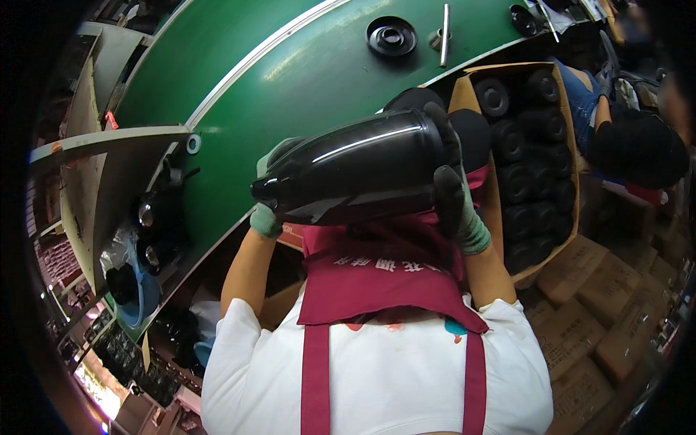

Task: The person assembles black kettles on a green conveyor belt. They pick up kettle bodies and lids, attach the lids to the bodies, and place the assembled units back on the belt. The process is repeated for multiple kettles.

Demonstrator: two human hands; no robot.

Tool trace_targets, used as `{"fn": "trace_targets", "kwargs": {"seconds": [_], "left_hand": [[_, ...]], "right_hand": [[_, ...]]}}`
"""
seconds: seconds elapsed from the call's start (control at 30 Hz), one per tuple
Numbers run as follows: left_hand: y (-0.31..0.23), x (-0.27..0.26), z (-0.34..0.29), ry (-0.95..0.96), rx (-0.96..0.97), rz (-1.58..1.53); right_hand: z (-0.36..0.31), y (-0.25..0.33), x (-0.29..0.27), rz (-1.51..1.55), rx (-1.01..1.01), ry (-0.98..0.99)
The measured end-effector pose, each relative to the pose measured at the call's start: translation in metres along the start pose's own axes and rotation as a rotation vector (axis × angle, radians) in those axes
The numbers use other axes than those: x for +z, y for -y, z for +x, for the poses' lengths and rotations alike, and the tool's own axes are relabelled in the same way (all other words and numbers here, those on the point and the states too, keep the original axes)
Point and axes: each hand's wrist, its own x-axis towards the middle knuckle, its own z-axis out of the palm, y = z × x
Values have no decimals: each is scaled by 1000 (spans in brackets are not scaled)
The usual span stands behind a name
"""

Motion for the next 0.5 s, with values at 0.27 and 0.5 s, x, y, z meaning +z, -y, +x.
{"fn": "trace_targets", "kwargs": {"seconds": [0.27, 0.5], "left_hand": [[-76, 31, 19, -81, 45, -6], [-85, 48, 26, -102, 551, 439]], "right_hand": [[15, 15, -27, -242, 3, 88], [-2, 34, -47, -38, 252, 137]]}}
